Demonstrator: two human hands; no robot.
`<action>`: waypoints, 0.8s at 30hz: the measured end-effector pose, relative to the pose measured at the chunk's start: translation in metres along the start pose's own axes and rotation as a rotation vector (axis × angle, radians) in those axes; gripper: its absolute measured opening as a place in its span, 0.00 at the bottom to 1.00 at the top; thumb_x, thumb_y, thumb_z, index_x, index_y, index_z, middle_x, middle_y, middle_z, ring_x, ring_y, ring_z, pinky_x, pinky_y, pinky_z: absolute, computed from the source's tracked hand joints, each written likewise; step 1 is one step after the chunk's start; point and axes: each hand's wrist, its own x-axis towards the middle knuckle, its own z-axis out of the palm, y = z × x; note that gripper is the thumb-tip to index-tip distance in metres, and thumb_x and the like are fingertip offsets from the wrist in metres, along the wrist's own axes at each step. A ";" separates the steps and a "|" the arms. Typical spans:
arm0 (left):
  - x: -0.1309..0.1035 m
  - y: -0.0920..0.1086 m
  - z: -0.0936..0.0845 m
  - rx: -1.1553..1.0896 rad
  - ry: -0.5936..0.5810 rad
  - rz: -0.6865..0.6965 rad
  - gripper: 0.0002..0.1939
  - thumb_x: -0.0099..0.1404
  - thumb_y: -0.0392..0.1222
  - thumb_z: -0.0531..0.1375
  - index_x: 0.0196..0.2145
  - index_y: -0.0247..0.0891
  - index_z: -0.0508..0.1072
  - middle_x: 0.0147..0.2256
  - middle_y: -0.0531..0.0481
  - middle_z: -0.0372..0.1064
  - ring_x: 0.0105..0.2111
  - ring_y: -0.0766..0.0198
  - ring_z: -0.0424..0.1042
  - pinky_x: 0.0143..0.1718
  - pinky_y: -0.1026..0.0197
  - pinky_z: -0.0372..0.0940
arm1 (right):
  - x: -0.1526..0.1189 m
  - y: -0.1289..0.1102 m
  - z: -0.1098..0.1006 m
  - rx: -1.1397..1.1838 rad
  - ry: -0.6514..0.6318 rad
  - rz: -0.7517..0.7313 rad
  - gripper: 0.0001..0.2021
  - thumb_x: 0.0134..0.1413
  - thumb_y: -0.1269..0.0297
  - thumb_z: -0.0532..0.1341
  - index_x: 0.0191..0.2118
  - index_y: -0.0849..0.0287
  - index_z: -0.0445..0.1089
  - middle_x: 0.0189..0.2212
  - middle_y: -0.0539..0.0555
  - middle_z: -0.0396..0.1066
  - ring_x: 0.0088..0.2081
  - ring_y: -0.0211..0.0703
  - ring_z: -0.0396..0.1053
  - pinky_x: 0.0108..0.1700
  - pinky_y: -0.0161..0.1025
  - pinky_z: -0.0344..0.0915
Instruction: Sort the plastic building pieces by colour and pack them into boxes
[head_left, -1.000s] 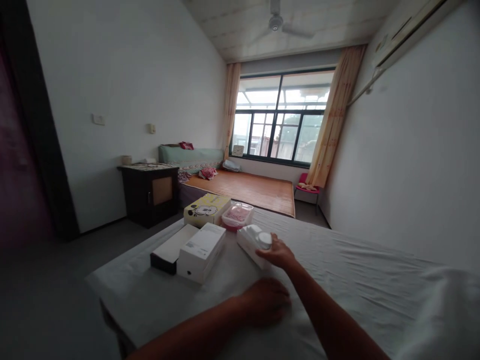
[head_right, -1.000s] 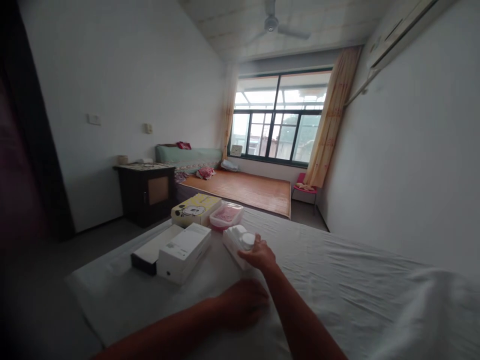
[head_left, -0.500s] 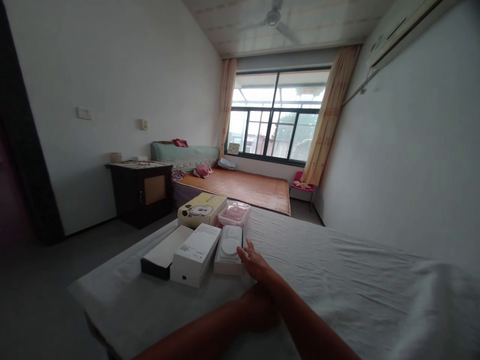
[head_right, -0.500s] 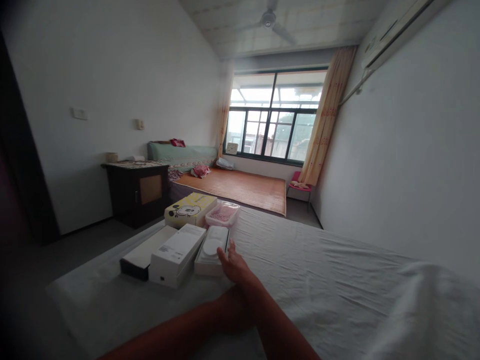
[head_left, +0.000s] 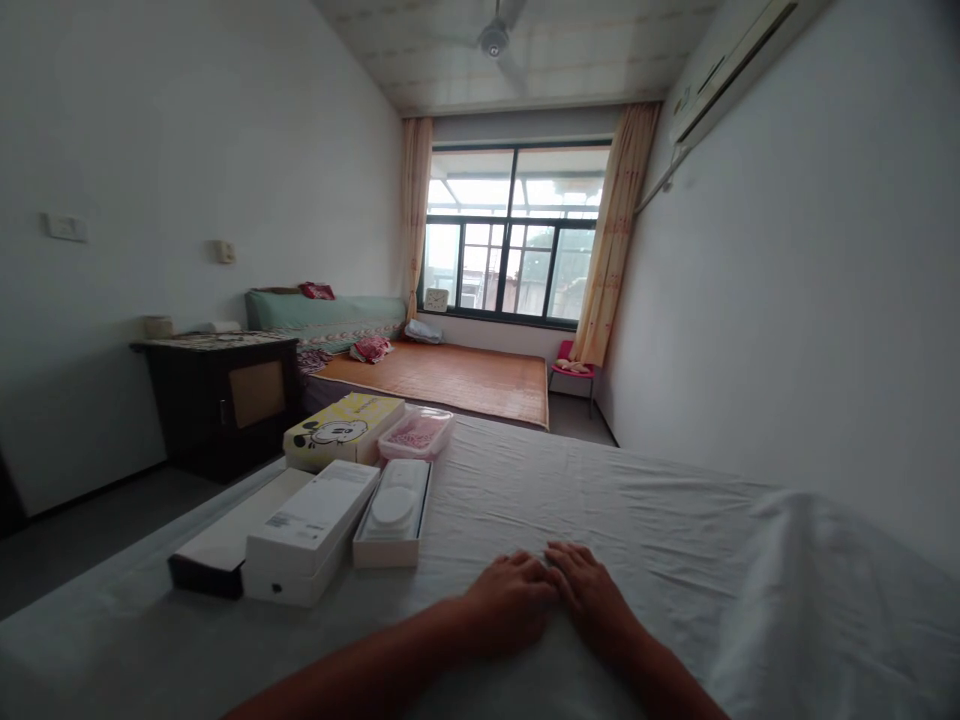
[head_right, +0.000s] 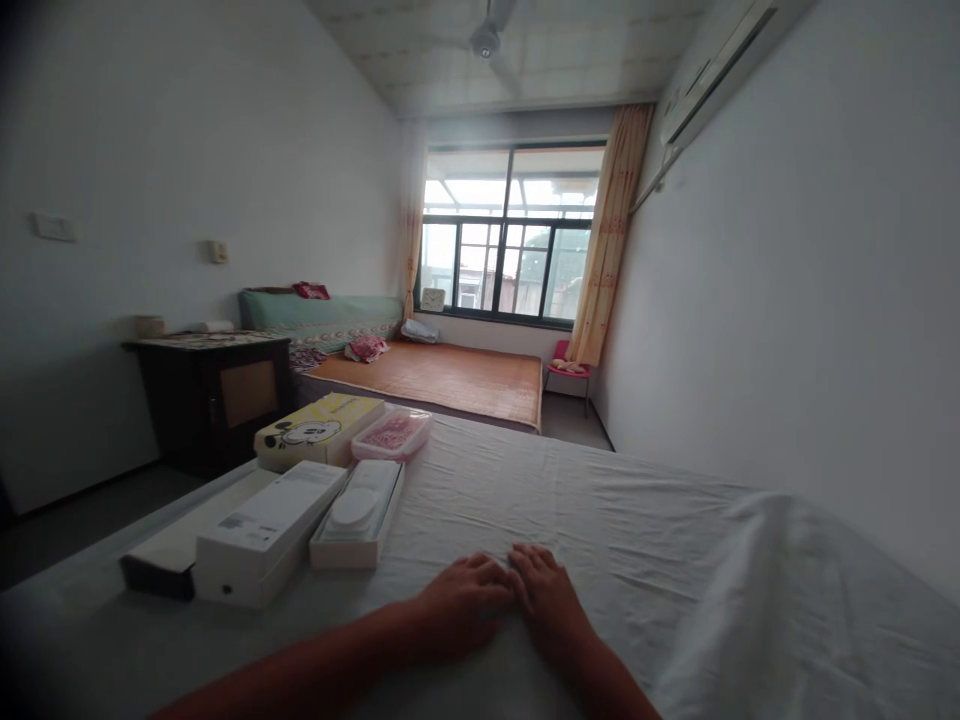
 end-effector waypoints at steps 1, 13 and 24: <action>0.001 -0.003 0.006 -0.038 0.045 -0.016 0.19 0.56 0.39 0.57 0.47 0.47 0.69 0.48 0.48 0.67 0.48 0.55 0.64 0.50 0.52 0.60 | -0.001 0.001 -0.001 -0.023 -0.013 -0.014 0.19 0.59 0.55 0.50 0.52 0.50 0.67 0.55 0.51 0.64 0.58 0.50 0.55 0.60 0.48 0.50; -0.004 -0.009 0.007 -0.211 0.114 -0.005 0.20 0.55 0.31 0.56 0.45 0.46 0.72 0.44 0.51 0.70 0.46 0.63 0.65 0.53 0.60 0.56 | 0.003 -0.002 -0.007 -0.179 -0.046 -0.084 0.20 0.58 0.57 0.50 0.53 0.53 0.65 0.55 0.53 0.63 0.57 0.47 0.57 0.56 0.44 0.55; -0.010 -0.013 0.012 -0.006 0.101 -0.055 0.16 0.60 0.36 0.55 0.45 0.48 0.71 0.45 0.52 0.70 0.46 0.62 0.66 0.51 0.59 0.58 | 0.001 -0.001 -0.003 -0.222 -0.026 -0.092 0.19 0.58 0.58 0.50 0.53 0.53 0.66 0.54 0.54 0.65 0.56 0.48 0.58 0.56 0.45 0.56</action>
